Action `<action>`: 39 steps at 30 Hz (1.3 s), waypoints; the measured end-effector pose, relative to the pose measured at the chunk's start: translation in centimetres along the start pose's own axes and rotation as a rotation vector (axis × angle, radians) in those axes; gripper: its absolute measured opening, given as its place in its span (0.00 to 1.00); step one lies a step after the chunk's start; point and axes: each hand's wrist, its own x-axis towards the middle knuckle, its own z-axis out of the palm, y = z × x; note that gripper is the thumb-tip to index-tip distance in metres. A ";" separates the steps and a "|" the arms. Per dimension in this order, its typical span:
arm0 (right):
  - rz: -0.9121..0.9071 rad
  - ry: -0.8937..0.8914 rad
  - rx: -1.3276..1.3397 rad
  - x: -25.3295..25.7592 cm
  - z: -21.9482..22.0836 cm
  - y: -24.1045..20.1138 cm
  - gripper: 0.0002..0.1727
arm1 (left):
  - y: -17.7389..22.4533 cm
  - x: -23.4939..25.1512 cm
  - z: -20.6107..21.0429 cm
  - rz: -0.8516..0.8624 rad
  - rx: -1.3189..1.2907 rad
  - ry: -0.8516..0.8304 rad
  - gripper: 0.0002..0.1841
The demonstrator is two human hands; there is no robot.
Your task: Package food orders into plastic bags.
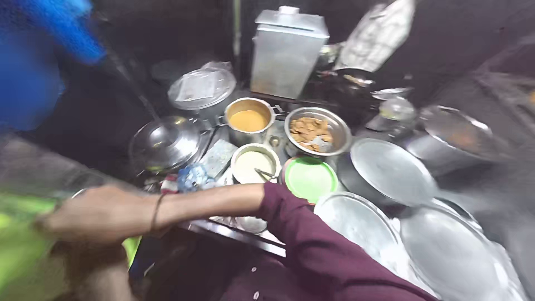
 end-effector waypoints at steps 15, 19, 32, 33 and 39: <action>0.118 0.414 1.110 -4.8 -6.2 5.7 0.10 | 2.1 1.7 0.6 0.035 0.033 0.276 0.17; 0.267 0.435 1.462 -8.9 -3.9 8.3 0.11 | 3.2 -0.7 1.4 0.357 -0.303 0.660 0.13; 0.487 0.538 1.427 -30.9 1.8 8.8 0.12 | 10.9 -9.6 10.5 0.067 -1.077 -0.351 0.28; 0.519 0.532 1.392 -32.6 1.4 8.7 0.23 | 11.1 -10.5 11.5 0.116 -0.961 -0.380 0.31; 0.876 0.936 0.672 -43.2 -0.1 7.0 0.08 | 14.5 -15.8 16.1 0.426 -0.666 -0.762 0.19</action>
